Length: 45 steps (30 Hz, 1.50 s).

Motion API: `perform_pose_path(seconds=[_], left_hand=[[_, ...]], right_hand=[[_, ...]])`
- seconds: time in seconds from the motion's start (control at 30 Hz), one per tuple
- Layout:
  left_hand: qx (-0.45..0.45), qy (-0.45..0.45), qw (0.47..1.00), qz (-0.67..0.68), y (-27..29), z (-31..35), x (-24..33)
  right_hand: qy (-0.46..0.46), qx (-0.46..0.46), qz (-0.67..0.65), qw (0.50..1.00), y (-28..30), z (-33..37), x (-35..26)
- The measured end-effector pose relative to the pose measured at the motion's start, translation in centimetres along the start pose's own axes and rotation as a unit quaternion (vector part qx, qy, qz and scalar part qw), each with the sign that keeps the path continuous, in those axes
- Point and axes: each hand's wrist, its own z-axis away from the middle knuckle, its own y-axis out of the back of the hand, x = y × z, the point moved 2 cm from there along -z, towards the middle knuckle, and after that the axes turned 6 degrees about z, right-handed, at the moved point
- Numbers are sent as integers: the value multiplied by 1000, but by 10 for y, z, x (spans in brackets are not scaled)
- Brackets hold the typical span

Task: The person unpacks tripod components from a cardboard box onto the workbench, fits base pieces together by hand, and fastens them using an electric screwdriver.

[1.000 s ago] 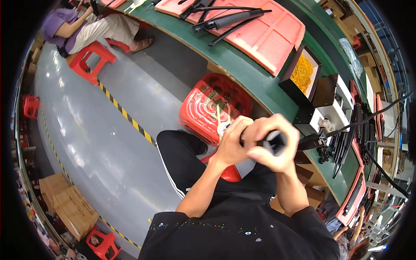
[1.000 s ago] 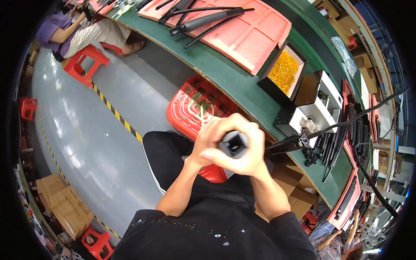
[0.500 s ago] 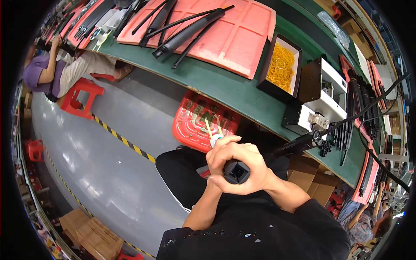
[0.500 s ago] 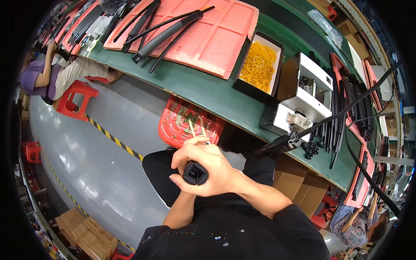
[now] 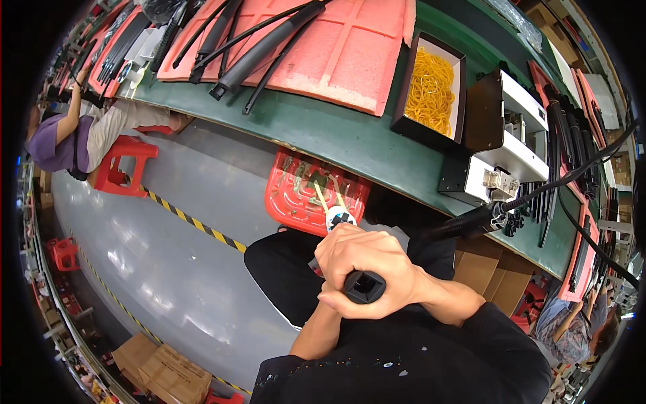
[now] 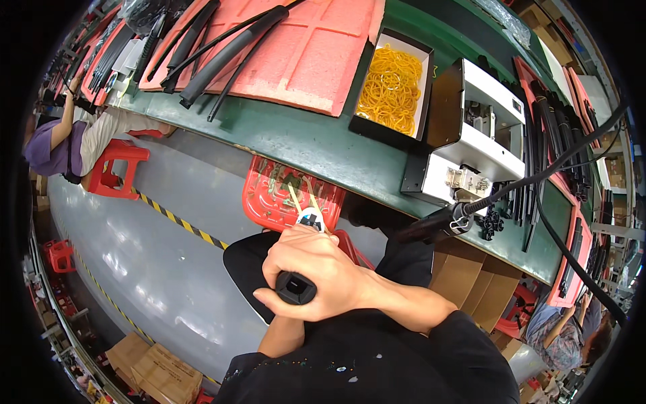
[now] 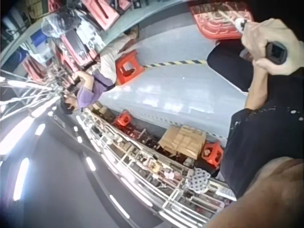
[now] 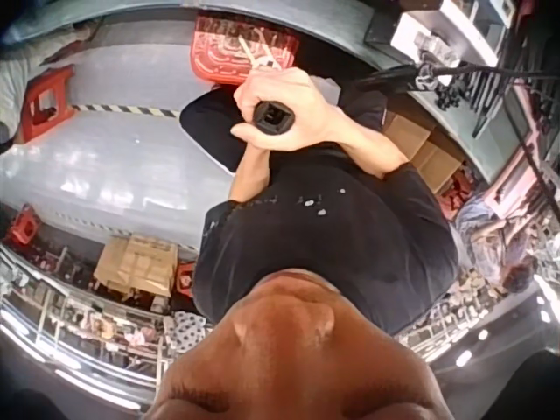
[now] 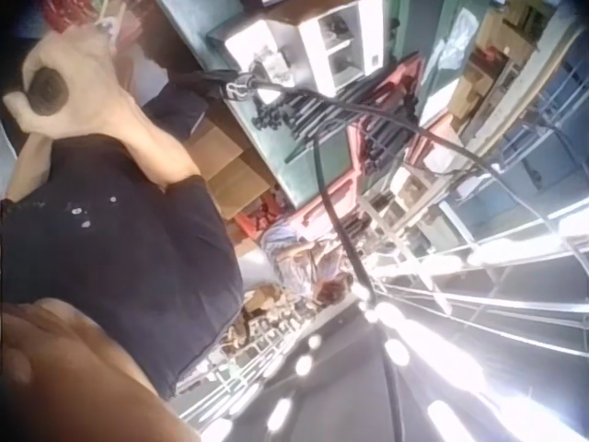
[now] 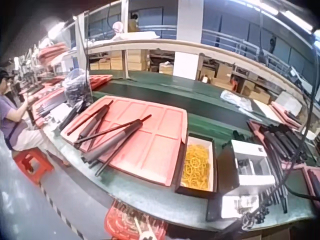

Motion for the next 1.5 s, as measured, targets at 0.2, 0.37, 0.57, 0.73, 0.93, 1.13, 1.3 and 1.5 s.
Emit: perform_pose_path(seconds=[0.2,0.37,0.57,0.73,0.93,1.13,1.3,1.5], left_hand=[[-18,-8,999,25,-4,-8,-6],[-39,14,997,63,0,-7,-12],[-90,65,993,27,1,-3,2],[-96,51,993,41,-3,-4,-5],[-93,55,986,123,9,-7,0],[-78,97,981,151,6,-5,0],[-79,75,984,139,7,-1,-2],[-68,60,989,114,8,-1,-1]], right_hand=[[44,74,13,996,-2,12,18],[-18,17,20,999,0,23,16],[22,57,113,992,30,42,-3],[27,169,167,971,59,95,-15],[-69,453,421,783,111,162,-33],[-202,468,593,624,168,196,-36],[-227,462,597,615,176,221,-24],[-112,410,650,630,240,168,-43]])
